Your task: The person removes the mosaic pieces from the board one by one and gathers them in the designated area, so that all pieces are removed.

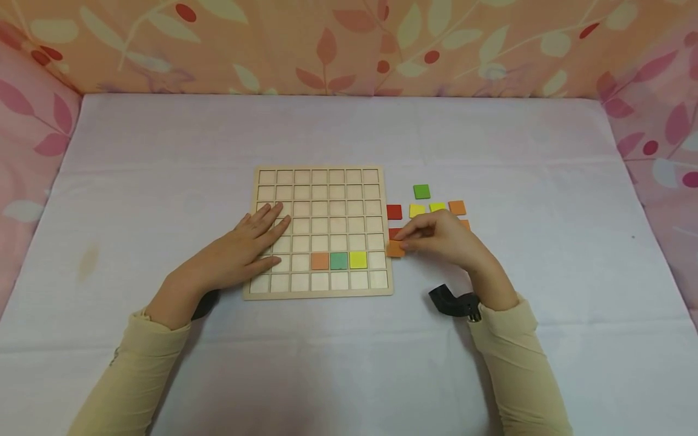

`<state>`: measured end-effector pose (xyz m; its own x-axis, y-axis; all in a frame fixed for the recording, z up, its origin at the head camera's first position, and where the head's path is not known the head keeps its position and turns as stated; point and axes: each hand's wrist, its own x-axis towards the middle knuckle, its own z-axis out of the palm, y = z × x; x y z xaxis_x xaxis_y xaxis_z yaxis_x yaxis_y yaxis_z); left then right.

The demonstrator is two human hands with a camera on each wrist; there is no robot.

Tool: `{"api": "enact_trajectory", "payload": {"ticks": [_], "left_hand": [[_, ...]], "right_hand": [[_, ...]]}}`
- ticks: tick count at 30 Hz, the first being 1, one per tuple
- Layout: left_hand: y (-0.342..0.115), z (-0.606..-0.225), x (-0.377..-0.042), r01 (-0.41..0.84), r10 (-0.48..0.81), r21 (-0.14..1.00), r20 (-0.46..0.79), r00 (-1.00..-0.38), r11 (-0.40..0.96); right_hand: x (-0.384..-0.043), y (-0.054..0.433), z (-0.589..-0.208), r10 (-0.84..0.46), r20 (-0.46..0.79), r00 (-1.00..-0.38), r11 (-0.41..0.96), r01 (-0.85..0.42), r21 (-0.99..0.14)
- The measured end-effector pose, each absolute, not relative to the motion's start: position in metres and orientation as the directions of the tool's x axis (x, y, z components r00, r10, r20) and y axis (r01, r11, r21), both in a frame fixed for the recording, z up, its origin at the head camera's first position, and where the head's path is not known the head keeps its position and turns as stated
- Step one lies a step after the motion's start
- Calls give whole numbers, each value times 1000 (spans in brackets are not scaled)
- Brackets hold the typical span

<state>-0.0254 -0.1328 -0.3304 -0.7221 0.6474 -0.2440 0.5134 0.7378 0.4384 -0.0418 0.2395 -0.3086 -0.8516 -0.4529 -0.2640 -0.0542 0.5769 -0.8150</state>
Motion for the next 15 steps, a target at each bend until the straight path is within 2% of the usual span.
{"api": "enact_trajectory", "payload": {"ticks": [15], "left_hand": [[-133,-330,-25,514,649,445,-236,-723,734]], "right_hand": [[-43,244,-309,-475,-340,-812,609,-24,-793]]}}
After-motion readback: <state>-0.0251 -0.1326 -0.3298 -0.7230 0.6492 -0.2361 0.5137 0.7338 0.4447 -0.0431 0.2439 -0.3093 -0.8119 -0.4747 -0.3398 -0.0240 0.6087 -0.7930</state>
